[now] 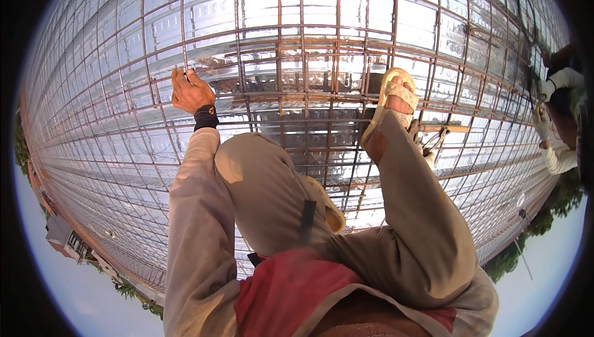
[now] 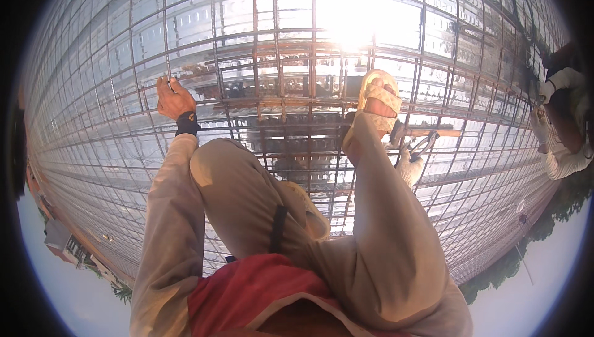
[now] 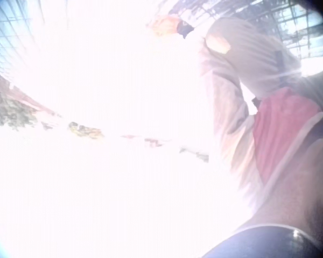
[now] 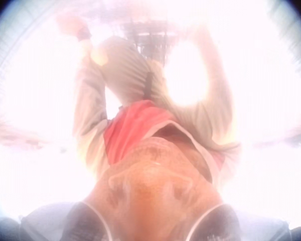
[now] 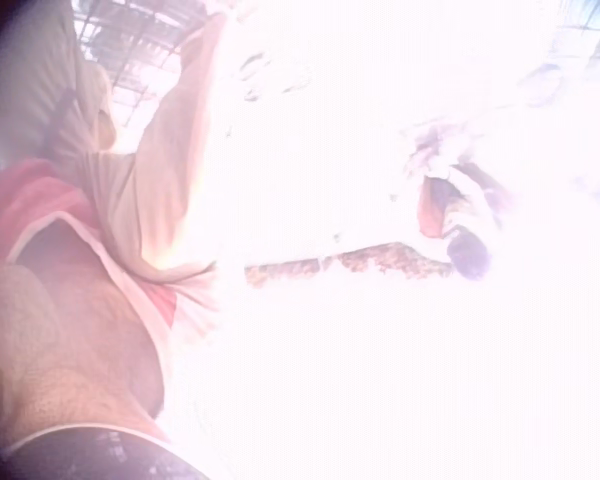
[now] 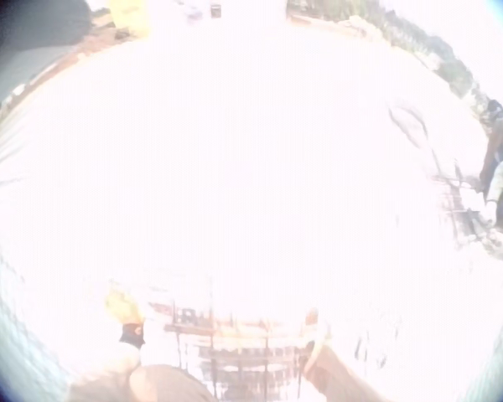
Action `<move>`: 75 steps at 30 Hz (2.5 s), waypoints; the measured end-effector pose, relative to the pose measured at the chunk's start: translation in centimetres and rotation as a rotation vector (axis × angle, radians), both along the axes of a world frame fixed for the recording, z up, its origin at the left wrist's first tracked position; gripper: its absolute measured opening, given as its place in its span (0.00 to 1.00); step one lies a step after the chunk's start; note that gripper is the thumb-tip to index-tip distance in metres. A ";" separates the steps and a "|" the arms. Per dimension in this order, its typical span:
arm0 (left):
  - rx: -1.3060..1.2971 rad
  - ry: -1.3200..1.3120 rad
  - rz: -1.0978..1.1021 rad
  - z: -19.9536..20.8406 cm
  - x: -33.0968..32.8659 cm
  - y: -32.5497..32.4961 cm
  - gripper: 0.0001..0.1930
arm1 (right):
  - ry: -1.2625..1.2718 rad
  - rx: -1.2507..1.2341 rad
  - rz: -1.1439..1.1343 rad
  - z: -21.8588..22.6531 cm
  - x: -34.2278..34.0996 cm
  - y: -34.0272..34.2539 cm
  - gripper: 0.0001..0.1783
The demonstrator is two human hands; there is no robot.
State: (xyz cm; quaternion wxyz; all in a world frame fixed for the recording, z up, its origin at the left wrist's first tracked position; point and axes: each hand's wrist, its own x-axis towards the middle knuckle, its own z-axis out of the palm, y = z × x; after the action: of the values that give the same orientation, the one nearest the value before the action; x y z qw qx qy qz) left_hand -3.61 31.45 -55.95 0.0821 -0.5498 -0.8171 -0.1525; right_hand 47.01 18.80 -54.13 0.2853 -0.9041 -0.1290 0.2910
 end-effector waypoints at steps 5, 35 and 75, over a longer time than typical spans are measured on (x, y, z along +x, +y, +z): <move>-0.186 0.148 -0.012 1.7 0.7 1.5 0.23 | -0.001 0.020 0.018 3.4 2.8 -5.5 0.17; -0.324 0.028 0.024 0.8 -0.3 1.8 0.27 | -1.010 -0.683 1.992 29.1 -5.0 17.3 0.18; -0.271 0.008 -0.014 0.3 -1.3 1.8 0.26 | -0.506 0.090 0.850 8.3 6.1 20.3 0.28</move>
State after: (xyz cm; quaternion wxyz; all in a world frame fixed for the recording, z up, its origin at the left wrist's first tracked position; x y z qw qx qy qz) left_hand -4.88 33.27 -55.68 0.0093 -0.5623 -0.8260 -0.0392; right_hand 53.08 39.06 -45.86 0.1399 -0.8004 -0.5640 0.1471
